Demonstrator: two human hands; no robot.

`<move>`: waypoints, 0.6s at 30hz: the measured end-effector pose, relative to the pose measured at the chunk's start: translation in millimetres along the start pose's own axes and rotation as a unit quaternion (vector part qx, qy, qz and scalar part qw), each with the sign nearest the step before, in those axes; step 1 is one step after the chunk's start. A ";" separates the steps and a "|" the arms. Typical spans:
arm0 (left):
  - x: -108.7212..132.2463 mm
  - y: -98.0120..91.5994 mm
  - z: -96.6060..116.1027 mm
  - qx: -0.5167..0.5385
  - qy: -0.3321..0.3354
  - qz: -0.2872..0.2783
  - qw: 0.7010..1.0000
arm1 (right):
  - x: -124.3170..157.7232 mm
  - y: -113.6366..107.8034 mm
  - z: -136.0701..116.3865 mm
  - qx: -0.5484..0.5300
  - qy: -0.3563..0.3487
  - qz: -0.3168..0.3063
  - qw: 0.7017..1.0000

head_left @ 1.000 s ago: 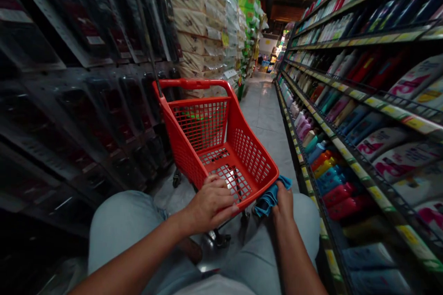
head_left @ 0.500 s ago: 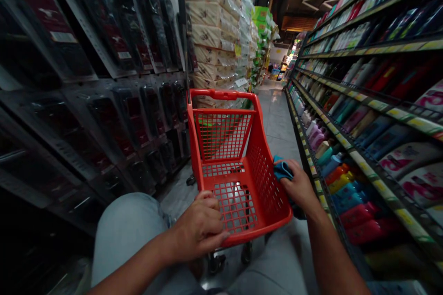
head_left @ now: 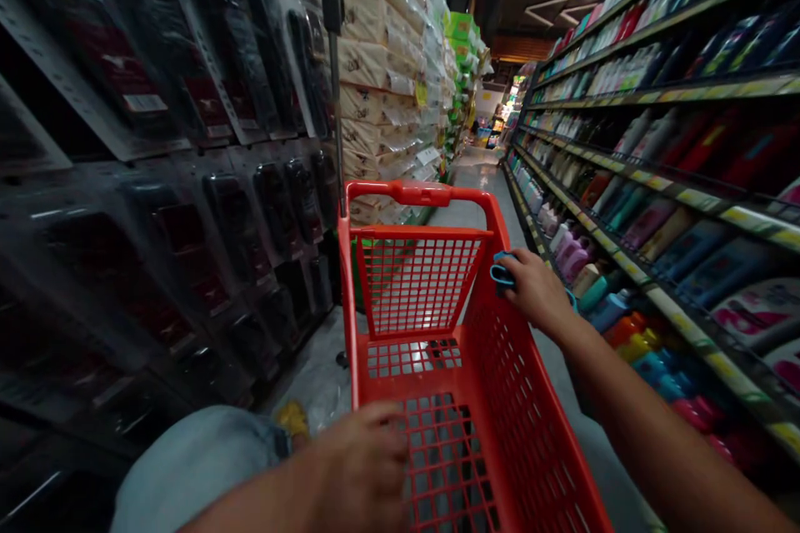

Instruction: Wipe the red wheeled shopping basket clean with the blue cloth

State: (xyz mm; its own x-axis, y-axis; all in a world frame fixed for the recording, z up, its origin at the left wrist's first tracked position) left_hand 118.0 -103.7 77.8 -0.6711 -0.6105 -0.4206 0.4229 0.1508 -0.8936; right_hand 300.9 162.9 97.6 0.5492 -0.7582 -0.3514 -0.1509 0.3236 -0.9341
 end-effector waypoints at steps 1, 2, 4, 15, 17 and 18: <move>-7.1 -13.3 -24.0 -0.029 0.005 0.026 0.999 | -12.6 1.1 1.8 0.005 0.003 0.002 1.000; -13.3 -24.7 -51.9 -0.054 -0.001 0.042 0.998 | -21.6 2.8 2.1 0.010 0.000 0.001 1.000; -21.1 -42.6 -109.7 -0.077 -0.022 0.082 0.993 | -29.1 6.9 -1.2 0.015 -0.022 -0.007 1.000; 3.7 -37.2 -174.4 -0.018 -0.022 0.270 0.962 | -112.2 -19.9 3.2 -0.092 0.002 0.115 0.989; 3.6 -35.8 -168.6 -0.007 -0.022 0.273 0.962 | -153.7 -21.5 1.8 -0.070 0.092 0.155 0.981; 3.2 -35.8 -167.0 -0.004 -0.025 0.271 0.962 | -173.0 -17.2 -3.4 -0.064 0.135 0.145 0.978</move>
State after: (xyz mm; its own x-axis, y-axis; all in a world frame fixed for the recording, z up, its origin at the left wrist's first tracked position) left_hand -1.0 18.8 82.2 -0.3237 -0.4766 -0.8173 0.6979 0.4630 -0.5464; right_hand 205.7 286.5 174.2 0.2335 -0.7722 -0.5909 -0.3791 0.4873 -0.7866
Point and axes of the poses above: each hand's wrist, its own x-axis away from the middle knuckle, its own y-axis out of the palm, z = x × y, the point moved 5 cm from there along -x, towards the middle knuckle, and after that the axes turned 4 degrees about x, right-handed, at the moved point
